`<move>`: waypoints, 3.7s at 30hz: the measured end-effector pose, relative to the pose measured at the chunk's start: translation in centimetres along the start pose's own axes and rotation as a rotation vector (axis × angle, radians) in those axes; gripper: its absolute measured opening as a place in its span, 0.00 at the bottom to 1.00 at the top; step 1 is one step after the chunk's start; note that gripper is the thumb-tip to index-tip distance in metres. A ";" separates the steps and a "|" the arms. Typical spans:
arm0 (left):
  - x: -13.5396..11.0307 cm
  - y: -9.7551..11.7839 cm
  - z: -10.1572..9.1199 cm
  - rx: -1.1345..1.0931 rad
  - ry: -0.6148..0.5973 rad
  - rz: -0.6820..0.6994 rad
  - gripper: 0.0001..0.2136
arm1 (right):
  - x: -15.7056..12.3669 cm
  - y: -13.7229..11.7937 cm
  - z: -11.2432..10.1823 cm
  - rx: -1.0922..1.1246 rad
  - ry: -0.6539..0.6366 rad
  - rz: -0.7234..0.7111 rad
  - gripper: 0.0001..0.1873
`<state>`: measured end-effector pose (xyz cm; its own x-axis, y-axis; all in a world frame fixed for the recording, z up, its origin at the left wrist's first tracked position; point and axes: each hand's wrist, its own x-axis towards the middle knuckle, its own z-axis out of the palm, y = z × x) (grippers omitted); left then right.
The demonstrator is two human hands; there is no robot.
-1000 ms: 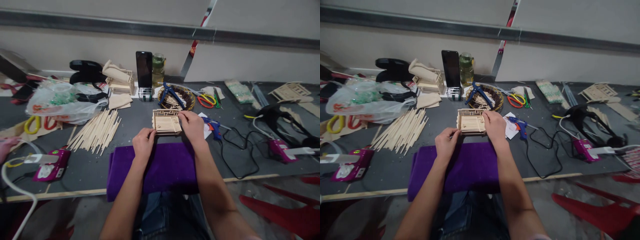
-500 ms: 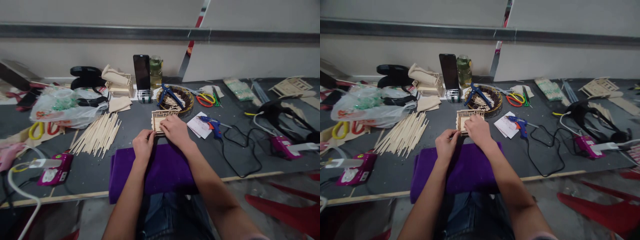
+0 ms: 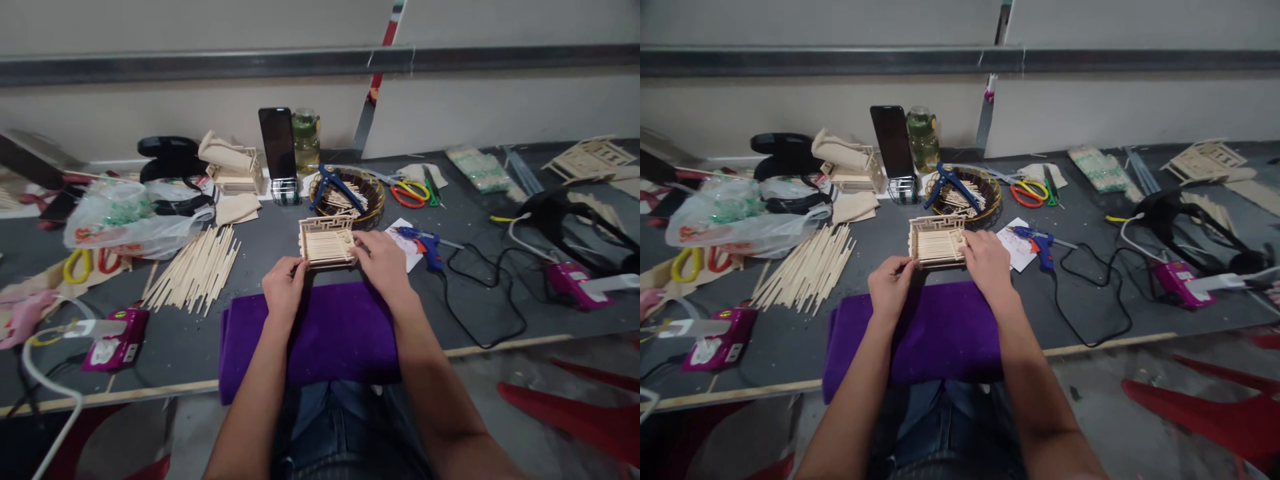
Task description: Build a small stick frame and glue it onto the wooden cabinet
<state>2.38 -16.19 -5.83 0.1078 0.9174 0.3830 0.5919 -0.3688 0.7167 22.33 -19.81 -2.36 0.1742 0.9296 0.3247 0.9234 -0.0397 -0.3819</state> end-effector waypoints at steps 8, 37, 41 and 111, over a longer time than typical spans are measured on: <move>0.1 -0.3 -0.3 -0.034 -0.042 -0.024 0.07 | -2.0 -6.2 1.3 0.153 -0.044 -0.254 0.17; 7.5 -0.3 -0.7 -0.752 -0.334 -0.627 0.21 | -1.5 -7.6 2.8 0.174 -0.075 -0.296 0.24; 7.5 -0.2 -0.6 -0.764 -0.317 -0.628 0.20 | -1.5 -7.6 2.9 0.175 -0.065 -0.290 0.24; 7.7 -0.5 -0.3 -0.735 -0.284 -0.577 0.22 | -3.0 14.4 -3.7 -0.029 -0.081 0.599 0.21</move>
<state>2.64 -9.00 -3.08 0.2032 0.9526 -0.2263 -0.0212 0.2354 0.9717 36.34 -24.55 -5.61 0.6411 0.7674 -0.0070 0.6820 -0.5738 -0.4535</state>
